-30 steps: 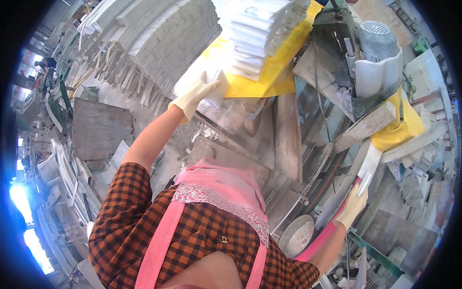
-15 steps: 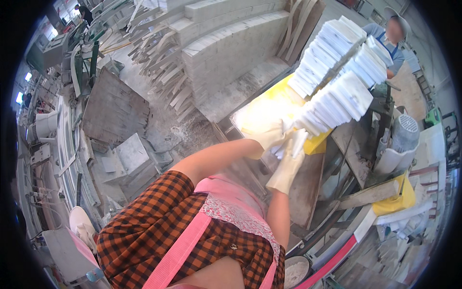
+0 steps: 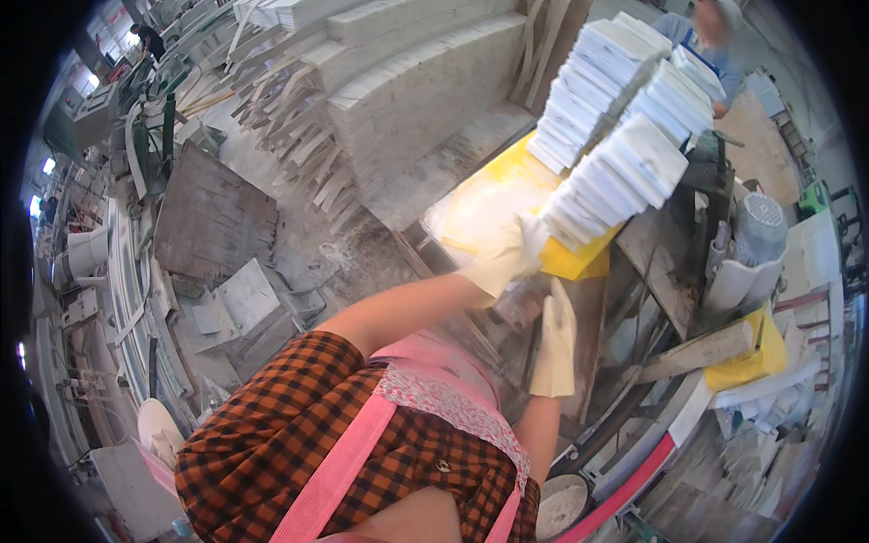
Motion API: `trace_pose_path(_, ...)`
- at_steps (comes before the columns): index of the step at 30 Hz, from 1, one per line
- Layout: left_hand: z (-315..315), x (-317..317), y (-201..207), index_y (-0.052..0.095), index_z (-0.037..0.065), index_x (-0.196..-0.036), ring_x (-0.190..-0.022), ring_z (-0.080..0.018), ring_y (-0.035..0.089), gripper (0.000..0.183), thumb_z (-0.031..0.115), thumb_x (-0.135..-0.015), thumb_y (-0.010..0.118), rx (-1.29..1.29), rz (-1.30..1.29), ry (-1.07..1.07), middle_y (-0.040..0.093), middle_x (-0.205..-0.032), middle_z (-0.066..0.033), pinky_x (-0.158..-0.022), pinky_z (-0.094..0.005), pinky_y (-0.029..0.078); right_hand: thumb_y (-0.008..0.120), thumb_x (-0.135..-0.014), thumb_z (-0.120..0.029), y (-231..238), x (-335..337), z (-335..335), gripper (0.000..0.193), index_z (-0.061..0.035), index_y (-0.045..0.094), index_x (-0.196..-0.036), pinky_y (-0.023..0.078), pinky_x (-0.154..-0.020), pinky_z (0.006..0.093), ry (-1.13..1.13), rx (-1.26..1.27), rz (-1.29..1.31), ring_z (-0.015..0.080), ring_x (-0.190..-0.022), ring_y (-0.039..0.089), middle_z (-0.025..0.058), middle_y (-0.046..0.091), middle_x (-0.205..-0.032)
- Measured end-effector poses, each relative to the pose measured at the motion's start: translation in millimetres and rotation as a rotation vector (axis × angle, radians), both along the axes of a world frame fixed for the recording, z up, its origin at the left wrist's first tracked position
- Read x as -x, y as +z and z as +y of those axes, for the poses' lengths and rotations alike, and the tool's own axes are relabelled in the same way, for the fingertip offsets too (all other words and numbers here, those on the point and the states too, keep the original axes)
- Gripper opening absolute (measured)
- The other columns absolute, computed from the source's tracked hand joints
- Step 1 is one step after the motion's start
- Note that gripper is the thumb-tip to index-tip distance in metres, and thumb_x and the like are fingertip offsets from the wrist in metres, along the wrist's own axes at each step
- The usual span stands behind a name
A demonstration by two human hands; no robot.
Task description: The person repeatedly picks up white rectangular boards from a conveyor belt and stacks them into a large bundle. The person wears gloves and an apron while performing the task in a factory setting.
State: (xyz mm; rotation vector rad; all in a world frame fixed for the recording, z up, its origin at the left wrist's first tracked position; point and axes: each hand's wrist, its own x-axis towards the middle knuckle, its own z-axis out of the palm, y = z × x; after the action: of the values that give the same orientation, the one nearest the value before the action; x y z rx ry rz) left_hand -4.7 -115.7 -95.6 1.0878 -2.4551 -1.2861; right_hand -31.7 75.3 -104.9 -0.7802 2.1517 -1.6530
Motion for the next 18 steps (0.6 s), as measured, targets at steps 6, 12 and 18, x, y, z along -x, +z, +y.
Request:
trace_pose_path(6, -15.3, 7.5, -34.1, 0.043, -0.005, -0.149, -0.128, -0.041, 0.058, 0.086, 0.051, -0.088, 0.068, 0.217, -0.129, -0.071, 0.058, -0.139, -0.028, -0.106, -0.0466, 0.047, 0.049, -0.11, -0.025, 0.8, 41.7, 181.6, 0.041, 0.0048, 0.064, -0.134, 0.041, -0.113, 0.0338, -0.474, -0.097, 0.079, 0.0218, -0.13, 0.059, 0.0132, 0.065, -0.137)
trace_pose_path(12, -34.4, -1.0, -18.1, 0.036, -0.005, -0.155, -0.137, -0.0377, 0.051, 0.103, 0.049, -0.079, 0.079, 0.328, -0.244, -0.011, 0.05, -0.149, -0.028, -0.112, -0.0426, 0.042, 0.055, -0.104, -0.033, -39.8, 102.3, 374.0, 0.043, -0.0014, 0.066, -0.131, 0.045, -0.109, 0.0381, -0.982, -0.388, 0.185, 0.034, -0.126, 0.06, 0.0186, 0.067, -0.132)
trace_pose_path(18, -37.9, -16.3, -19.0, 0.035, -0.008, -0.154, -0.143, -0.0387, 0.043, 0.097, 0.041, -0.083, 0.079, 0.316, -0.108, 0.017, 0.042, -0.155, -0.0295, -0.117, -0.0437, 0.036, 0.057, -0.099, -0.039, -75.4, 178.6, 427.1, 0.049, -0.0067, 0.062, -0.136, 0.041, -0.109, 0.0486, -0.96, -0.862, 0.633, 0.0361, -0.129, 0.055, 0.0183, 0.061, -0.138)
